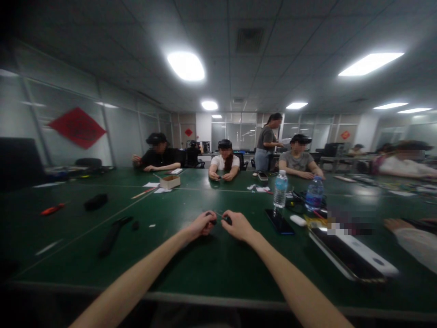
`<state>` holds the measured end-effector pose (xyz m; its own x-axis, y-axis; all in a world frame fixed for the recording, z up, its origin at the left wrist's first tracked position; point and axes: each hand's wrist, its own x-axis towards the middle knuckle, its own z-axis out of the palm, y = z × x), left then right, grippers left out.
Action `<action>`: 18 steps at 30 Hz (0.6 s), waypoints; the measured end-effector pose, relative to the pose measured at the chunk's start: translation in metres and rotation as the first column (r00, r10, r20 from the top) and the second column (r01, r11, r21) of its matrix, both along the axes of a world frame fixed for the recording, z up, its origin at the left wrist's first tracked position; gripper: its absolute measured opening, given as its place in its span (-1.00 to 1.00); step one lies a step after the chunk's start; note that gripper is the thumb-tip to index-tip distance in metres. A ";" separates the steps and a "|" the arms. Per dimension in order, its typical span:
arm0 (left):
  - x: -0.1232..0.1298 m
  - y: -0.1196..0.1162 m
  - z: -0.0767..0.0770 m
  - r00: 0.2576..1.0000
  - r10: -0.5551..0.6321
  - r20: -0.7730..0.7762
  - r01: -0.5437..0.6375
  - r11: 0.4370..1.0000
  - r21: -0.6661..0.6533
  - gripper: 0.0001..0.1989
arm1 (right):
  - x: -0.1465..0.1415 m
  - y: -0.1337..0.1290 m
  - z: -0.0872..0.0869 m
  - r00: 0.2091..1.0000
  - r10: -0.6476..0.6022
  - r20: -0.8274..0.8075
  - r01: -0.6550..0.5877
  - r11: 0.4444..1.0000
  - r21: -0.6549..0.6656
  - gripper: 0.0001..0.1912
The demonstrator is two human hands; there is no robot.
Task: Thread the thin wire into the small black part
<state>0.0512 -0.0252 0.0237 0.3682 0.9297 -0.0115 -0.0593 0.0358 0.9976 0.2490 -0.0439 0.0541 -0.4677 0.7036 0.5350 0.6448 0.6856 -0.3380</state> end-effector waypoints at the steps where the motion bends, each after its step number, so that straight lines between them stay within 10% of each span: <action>1: -0.001 0.000 0.001 1.000 0.018 -0.004 -0.018 1.000 0.010 -0.76 | 0.001 0.000 0.001 1.000 -0.008 0.014 0.008 1.000 0.004 -0.77; 18: -0.005 0.002 0.003 0.998 0.040 -0.043 -0.037 0.997 0.066 -0.85 | 0.002 0.002 -0.003 0.993 -0.030 0.111 0.036 0.998 -0.051 -0.78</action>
<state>0.0461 -0.0236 0.0267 0.3327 0.9424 0.0343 -0.0150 -0.0311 0.9994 0.2512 -0.0420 0.0514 -0.4975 0.7456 0.4434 0.7021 0.6463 -0.2990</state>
